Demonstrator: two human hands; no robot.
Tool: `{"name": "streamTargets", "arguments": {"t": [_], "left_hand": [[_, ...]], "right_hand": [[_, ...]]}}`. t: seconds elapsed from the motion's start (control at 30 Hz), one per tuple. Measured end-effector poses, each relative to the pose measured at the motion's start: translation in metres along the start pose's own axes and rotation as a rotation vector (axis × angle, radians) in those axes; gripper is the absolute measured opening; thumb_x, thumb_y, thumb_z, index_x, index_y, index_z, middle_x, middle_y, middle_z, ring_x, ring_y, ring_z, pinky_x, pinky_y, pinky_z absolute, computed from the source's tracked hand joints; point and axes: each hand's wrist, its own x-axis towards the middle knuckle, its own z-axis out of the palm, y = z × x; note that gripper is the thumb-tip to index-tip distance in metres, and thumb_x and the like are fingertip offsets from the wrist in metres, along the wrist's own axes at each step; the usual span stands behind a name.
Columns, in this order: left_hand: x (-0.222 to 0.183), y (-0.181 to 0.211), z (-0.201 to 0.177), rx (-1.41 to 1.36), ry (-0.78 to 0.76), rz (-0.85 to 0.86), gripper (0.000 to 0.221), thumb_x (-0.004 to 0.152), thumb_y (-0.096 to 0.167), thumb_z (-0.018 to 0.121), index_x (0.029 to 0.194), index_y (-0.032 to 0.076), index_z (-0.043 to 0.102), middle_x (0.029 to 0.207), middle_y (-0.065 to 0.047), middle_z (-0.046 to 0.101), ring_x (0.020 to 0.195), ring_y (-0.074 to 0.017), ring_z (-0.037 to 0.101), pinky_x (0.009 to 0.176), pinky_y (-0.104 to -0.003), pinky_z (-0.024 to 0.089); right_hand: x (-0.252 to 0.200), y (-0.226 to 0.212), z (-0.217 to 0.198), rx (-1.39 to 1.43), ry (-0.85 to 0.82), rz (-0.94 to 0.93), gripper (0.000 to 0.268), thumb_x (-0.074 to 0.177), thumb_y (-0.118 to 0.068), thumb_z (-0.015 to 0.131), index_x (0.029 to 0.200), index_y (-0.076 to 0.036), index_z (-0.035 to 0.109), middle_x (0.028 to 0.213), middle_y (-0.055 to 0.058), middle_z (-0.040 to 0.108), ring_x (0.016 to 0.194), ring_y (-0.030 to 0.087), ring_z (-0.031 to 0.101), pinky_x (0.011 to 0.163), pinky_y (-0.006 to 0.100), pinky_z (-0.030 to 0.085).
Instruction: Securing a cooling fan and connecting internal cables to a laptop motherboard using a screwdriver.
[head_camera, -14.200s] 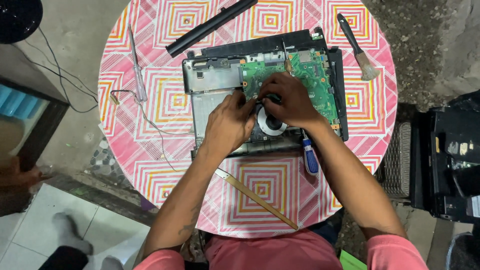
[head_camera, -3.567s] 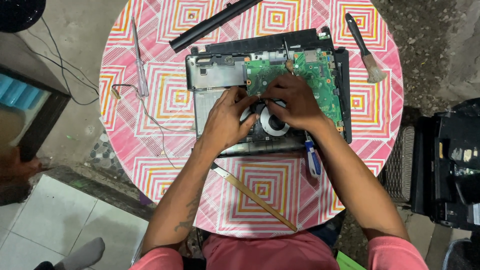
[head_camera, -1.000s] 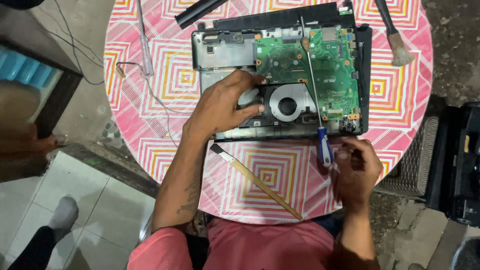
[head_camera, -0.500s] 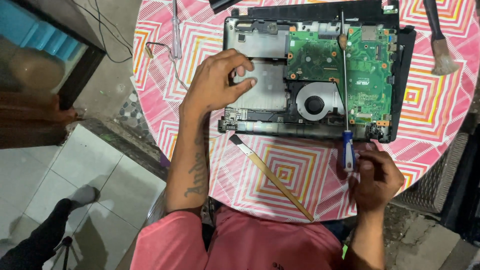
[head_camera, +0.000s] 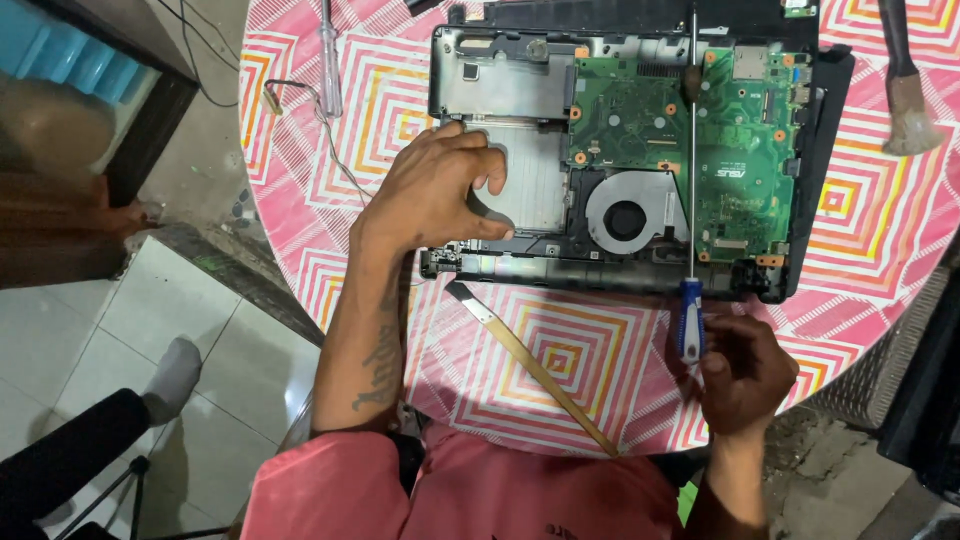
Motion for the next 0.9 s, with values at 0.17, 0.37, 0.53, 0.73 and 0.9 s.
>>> {"name": "streamTargets", "arguments": {"t": [0.17,0.37,0.53,0.73,0.9], "left_hand": [[0.002,0.002,0.002,0.041,0.002,0.001,0.049,0.057,0.04,0.095,0.082,0.013,0.063,0.082,0.001,0.061,0.089,-0.0217,0.058,0.092,-0.038,0.043],[0.003,0.003,0.003,0.029,-0.007,-0.023,0.051,0.056,0.041,0.095,0.083,0.012,0.064,0.083,0.0,0.064,0.092,-0.0225,0.061,0.103,-0.042,0.04],[0.001,0.0,0.002,0.039,-0.003,0.007,0.048,0.059,0.042,0.094,0.085,0.013,0.064,0.084,0.001,0.063,0.09,-0.0227,0.058,0.087,-0.038,0.044],[-0.013,-0.004,-0.014,-0.272,0.187,0.141,0.019,0.085,0.013,0.074,0.076,0.006,0.059,0.072,-0.003,0.054,0.062,-0.0198,0.05,0.056,-0.035,0.039],[-0.012,-0.004,-0.019,-0.192,0.722,0.01,0.012,0.087,0.006,0.074,0.094,0.0,0.068,0.088,-0.008,0.058,0.075,-0.0213,0.055,0.068,-0.033,0.045]], "right_hand": [[-0.002,0.008,0.0,-0.027,0.013,-0.019,0.069,0.093,-0.059,0.05,0.108,0.007,0.063,0.081,0.013,0.062,0.068,0.019,0.057,0.067,0.031,0.044],[0.0,0.004,0.002,0.027,0.007,-0.025,0.063,0.095,-0.051,0.053,0.111,0.01,0.06,0.094,0.018,0.065,0.074,0.021,0.06,0.072,0.031,0.049],[0.0,0.001,0.002,0.028,0.009,-0.017,0.062,0.096,-0.05,0.053,0.112,0.009,0.059,0.105,0.02,0.067,0.078,0.022,0.063,0.075,0.031,0.051],[0.004,0.002,0.003,-0.023,0.025,-0.069,0.064,0.107,-0.049,0.039,0.112,0.011,0.062,0.096,0.018,0.065,0.075,0.022,0.059,0.076,0.033,0.05],[0.004,-0.005,0.004,0.112,0.025,0.062,0.057,0.1,-0.045,0.052,0.116,0.009,0.056,0.111,0.018,0.063,0.086,0.022,0.061,0.08,0.032,0.05]]}}
